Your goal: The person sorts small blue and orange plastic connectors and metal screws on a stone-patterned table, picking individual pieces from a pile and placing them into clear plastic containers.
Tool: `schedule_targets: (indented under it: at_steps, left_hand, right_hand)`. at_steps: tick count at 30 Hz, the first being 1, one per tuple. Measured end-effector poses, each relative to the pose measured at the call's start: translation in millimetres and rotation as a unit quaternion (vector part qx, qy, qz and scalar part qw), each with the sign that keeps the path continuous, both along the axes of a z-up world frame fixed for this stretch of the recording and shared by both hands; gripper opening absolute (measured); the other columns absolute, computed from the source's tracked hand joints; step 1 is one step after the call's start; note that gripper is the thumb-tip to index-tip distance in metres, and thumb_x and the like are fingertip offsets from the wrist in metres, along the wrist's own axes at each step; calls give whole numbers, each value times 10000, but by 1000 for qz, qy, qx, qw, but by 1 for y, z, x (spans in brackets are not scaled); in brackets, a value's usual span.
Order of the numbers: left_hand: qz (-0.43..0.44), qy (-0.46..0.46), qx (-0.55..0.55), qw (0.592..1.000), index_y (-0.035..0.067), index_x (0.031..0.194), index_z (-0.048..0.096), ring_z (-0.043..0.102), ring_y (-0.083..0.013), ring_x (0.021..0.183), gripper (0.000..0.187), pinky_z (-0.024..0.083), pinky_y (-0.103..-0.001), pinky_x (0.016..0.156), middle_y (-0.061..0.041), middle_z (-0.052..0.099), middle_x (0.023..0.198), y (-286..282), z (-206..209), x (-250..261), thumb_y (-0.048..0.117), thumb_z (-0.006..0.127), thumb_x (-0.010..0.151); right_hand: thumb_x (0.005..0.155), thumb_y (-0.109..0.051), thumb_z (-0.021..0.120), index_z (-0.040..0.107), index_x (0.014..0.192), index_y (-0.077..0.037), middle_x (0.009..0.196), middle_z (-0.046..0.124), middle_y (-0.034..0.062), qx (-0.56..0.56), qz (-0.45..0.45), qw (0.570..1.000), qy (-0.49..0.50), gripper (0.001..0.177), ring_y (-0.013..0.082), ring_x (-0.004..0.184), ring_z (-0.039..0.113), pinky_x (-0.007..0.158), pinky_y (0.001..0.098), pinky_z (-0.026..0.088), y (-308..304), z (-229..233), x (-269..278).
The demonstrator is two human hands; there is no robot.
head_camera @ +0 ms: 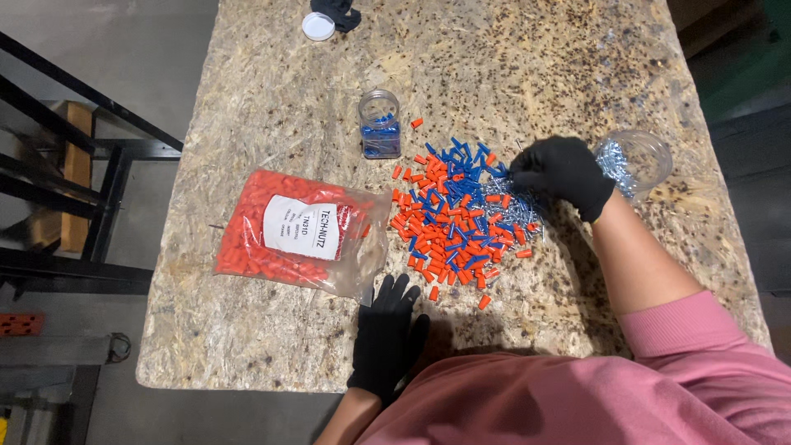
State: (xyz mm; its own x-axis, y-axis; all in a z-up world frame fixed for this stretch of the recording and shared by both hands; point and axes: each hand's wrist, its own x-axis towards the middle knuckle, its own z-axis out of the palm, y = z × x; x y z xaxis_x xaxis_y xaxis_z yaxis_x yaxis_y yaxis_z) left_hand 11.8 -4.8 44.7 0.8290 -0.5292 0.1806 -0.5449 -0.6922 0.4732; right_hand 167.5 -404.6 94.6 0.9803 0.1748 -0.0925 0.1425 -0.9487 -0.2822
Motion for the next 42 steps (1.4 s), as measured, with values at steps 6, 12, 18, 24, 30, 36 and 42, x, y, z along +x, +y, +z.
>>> schedule_targets:
  at_steps: [6,12,18,24,30,36,42]
  left_hand:
    - [8,-57,-34,998,97,1292,647,521,-417,1358,414,322,-563,1156,-179,603,1440,2,-16,-8,293,633,928]
    - [18,-107,-59,992,99,1334,652,501,-384,1413,409,298,-547,1197,-155,585,1485,3,-30,-13,321,605,994]
    - [21,-93,-70,993,118,1358,630,475,-374,1442,417,312,-541,1184,-151,559,1516,4,-28,-14,320,612,994]
    - [38,-80,-52,995,157,1327,637,481,-345,1443,388,397,-514,1075,-116,578,1507,3,-30,-14,332,615,981]
    - [40,-79,-63,994,148,1323,658,483,-351,1442,380,397,-520,1080,-124,588,1496,4,-25,-14,317,619,985]
    - [39,-66,-91,993,143,1290,647,491,-362,1437,345,400,-529,1088,-131,601,1483,4,-31,-13,288,630,978]
    - [42,-27,-96,994,152,1276,653,480,-388,1437,349,374,-553,1107,-150,589,1490,3,-35,-11,289,637,954]
  right_hand:
    - [852,-622,631,762,1238,-289,1062,798,-3,-33,39,998,-37,526,263,1000,745,874,444,538,-5,-47,-23]
    - [796,-129,642,546,576,-187,527,558,43,-129,71,975,-166,247,240,525,579,537,395,443,27,-42,-26]
    - [851,-309,682,658,780,-256,689,642,-37,-42,40,989,-136,92,142,632,623,648,367,463,23,-17,-14]
    - [999,-372,661,762,1153,-118,1128,744,100,284,54,951,-110,314,239,1024,701,918,403,536,79,74,26]
    - [956,-259,774,773,1128,-107,1085,761,99,394,148,898,-124,228,247,1018,741,907,401,606,143,53,103]
    - [953,-312,717,788,1157,-168,1142,753,75,328,148,914,-188,259,265,1055,717,893,458,561,157,18,142]
    - [999,-266,678,722,1244,-110,1130,707,93,424,95,890,-142,294,267,1020,662,886,464,561,131,13,127]
